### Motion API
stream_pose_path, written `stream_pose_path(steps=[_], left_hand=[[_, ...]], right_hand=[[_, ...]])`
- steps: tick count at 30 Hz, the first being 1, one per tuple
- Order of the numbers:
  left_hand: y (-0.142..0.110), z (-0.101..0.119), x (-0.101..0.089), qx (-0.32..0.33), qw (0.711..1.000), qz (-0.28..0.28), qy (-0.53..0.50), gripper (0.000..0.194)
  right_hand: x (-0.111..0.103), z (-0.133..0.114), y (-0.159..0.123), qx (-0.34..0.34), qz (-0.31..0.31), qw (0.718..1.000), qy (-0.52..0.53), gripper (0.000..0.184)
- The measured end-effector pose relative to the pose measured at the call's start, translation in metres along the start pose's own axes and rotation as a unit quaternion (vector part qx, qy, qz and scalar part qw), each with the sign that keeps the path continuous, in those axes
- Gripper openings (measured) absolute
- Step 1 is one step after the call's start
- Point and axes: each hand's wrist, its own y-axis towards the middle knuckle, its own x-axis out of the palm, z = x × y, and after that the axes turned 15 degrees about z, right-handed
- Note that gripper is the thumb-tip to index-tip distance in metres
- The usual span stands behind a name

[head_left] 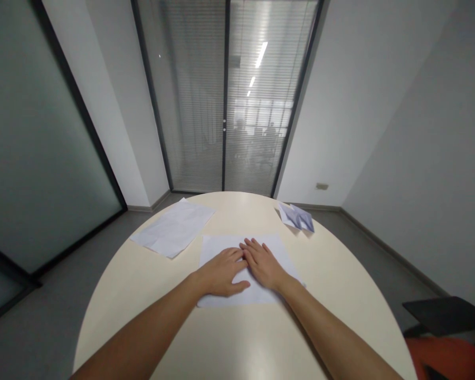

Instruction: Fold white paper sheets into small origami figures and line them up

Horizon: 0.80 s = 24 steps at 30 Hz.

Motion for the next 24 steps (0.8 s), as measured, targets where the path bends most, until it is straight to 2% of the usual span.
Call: stream_pose_path(steps=[3,9,14,17,20,24], left_hand=[[-0.002,-0.003,0.004,-0.014,1.0,-0.016,-0.01,0.054],[-0.007,-0.016,0.016,-0.184,0.981,-0.034,0.051,0.066],[-0.006,-0.025,0.014,-0.25,0.964,-0.042,0.08,0.067],[-0.005,-0.026,0.01,-0.246,0.964,-0.038,0.093,0.064],[-0.004,-0.023,0.007,-0.198,0.973,-0.016,0.119,0.057],[-0.002,-0.018,0.005,-0.138,0.979,-0.001,0.151,0.048]], right_hand=[[0.003,0.004,0.003,0.007,-0.029,1.0,0.001,0.058],[0.004,0.036,0.009,0.1,-0.019,0.991,-0.088,0.064],[0.003,0.043,0.011,0.153,-0.005,0.98,-0.128,0.069],[0.002,0.037,0.009,0.156,0.03,0.974,-0.164,0.067],[0.001,0.023,0.004,0.096,0.063,0.98,-0.164,0.059],[0.003,0.007,-0.002,0.053,-0.01,0.995,-0.079,0.064]])
